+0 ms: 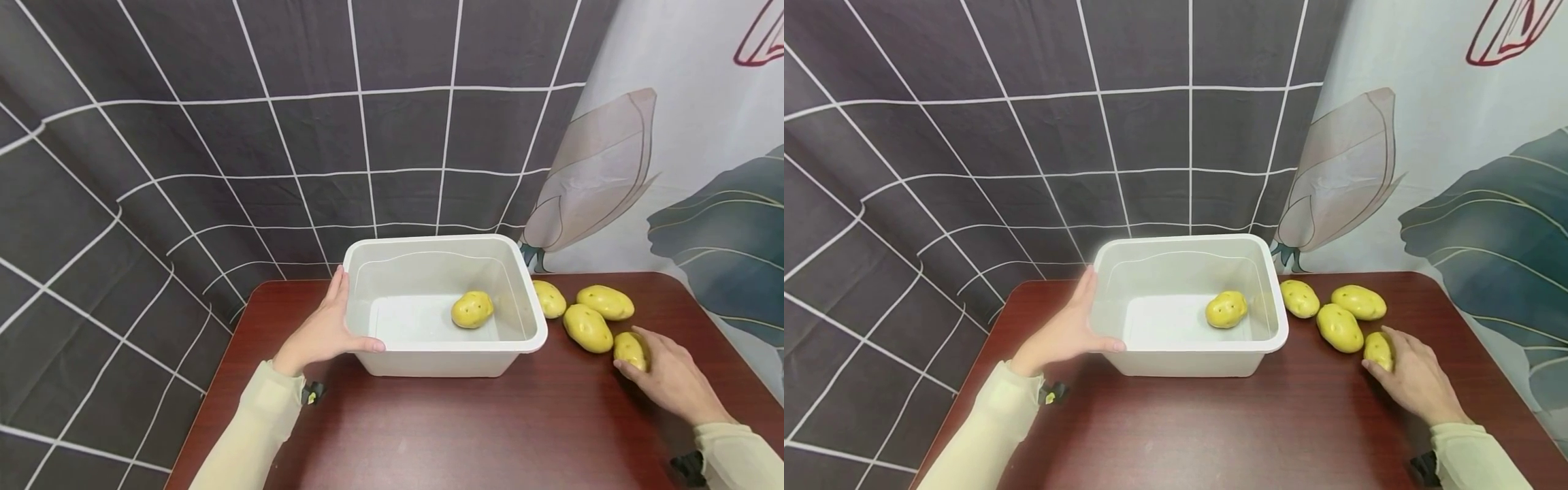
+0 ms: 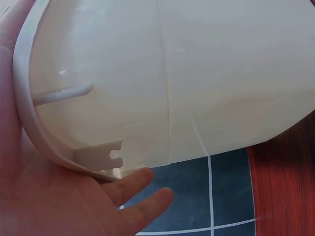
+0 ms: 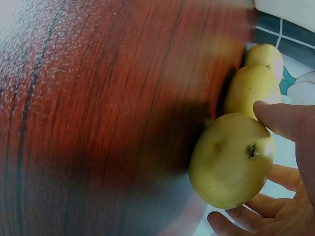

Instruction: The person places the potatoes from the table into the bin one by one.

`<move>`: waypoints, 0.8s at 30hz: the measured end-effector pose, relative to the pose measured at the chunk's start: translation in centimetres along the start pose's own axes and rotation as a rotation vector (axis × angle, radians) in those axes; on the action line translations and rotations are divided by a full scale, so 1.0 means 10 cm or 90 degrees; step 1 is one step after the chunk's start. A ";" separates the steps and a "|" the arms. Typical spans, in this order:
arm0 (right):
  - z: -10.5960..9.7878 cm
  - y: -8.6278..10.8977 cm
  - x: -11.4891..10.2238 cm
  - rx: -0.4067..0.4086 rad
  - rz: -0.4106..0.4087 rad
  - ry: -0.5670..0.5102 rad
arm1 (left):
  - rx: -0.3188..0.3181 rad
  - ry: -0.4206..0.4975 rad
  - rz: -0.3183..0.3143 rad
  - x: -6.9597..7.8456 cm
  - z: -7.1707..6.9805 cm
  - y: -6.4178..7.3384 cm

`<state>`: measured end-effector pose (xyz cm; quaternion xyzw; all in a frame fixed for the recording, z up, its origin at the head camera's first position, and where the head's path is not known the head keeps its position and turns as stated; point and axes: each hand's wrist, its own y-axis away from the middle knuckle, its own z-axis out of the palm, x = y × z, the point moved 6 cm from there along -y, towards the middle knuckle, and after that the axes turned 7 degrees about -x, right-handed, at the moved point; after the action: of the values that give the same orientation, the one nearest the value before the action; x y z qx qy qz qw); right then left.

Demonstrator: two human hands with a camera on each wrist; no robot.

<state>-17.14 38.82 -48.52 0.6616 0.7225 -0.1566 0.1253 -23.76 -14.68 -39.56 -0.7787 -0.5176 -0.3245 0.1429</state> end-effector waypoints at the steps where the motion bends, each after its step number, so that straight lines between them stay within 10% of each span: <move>1: 0.01 0.00 0.00 0.002 -0.003 0.001 | 0.000 -0.001 0.000 0.00 0.00 0.00; 24: 0.00 0.02 0.06 -0.048 0.059 0.018 | 0.001 -0.005 -0.001 -0.01 0.01 -0.01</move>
<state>-17.05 39.34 -48.77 0.6913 0.6982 -0.1141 0.1469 -23.84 -14.68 -39.68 -0.7796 -0.5188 -0.3212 0.1413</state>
